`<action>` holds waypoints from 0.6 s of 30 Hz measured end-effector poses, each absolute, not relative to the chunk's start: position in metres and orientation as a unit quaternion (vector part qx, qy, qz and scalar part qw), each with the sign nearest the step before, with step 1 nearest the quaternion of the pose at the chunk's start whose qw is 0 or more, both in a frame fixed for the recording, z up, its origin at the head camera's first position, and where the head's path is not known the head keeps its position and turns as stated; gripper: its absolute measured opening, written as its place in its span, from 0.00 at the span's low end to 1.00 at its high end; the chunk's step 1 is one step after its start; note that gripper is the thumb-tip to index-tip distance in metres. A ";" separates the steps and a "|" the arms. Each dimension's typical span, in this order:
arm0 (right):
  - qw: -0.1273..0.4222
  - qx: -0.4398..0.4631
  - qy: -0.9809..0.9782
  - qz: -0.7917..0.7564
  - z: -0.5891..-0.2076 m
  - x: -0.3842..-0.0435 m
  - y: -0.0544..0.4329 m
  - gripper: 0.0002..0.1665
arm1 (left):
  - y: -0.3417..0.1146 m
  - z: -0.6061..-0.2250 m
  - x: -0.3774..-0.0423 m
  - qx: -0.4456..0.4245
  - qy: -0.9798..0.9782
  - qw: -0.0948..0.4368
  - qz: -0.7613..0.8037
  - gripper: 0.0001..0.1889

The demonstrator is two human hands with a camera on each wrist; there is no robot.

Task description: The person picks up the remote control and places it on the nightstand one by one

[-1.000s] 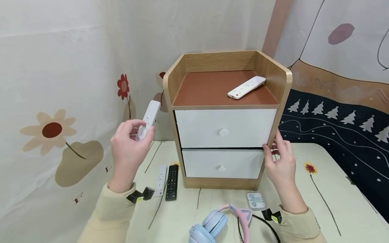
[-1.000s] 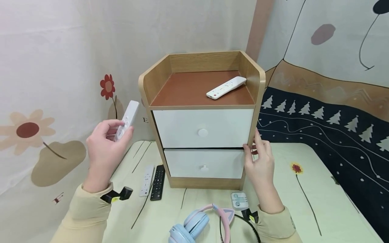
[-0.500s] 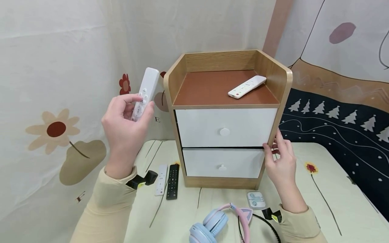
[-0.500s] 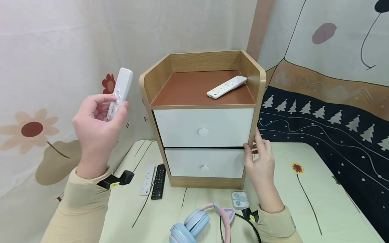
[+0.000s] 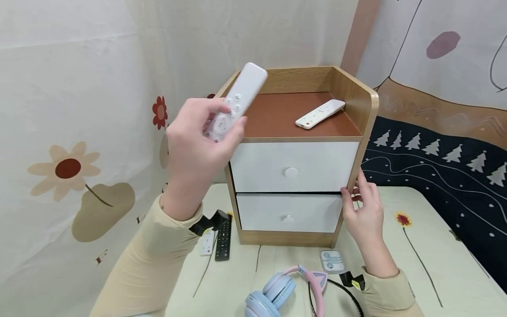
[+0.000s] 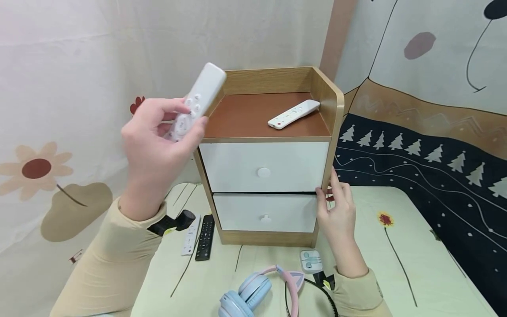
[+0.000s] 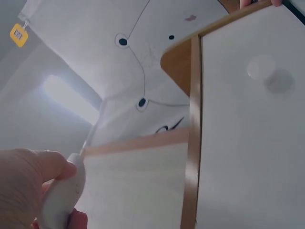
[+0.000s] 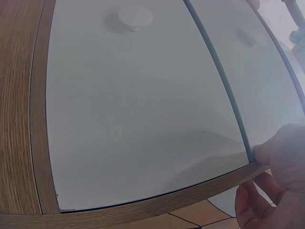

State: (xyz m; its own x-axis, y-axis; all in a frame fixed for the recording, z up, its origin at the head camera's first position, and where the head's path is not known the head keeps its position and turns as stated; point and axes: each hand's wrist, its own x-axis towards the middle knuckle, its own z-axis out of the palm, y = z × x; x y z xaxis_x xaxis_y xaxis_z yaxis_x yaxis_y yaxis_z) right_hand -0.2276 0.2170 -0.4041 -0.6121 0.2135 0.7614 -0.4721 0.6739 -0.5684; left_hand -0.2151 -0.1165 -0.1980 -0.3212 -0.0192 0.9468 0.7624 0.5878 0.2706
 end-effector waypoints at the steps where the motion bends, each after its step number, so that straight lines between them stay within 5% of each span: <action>1: 0.432 0.079 -0.807 0.395 -0.404 -0.228 0.217 0.45 | -0.112 -0.196 -0.216 -0.268 -0.729 0.520 -0.356 0.14; 18: 0.422 0.072 -0.813 0.396 -0.403 -0.226 0.217 0.45 | -0.059 -0.178 -0.258 -0.220 -0.888 0.317 -0.251 0.12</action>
State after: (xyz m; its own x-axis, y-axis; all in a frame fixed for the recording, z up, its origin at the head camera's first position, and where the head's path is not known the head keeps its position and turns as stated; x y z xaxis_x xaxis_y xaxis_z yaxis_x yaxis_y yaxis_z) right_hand -0.2260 0.2170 -0.4031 -0.6340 0.2173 0.7422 -0.4503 0.6765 -0.5827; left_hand -0.2579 -0.0588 -0.1776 -0.7023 0.2317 0.6731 0.5493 0.7778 0.3055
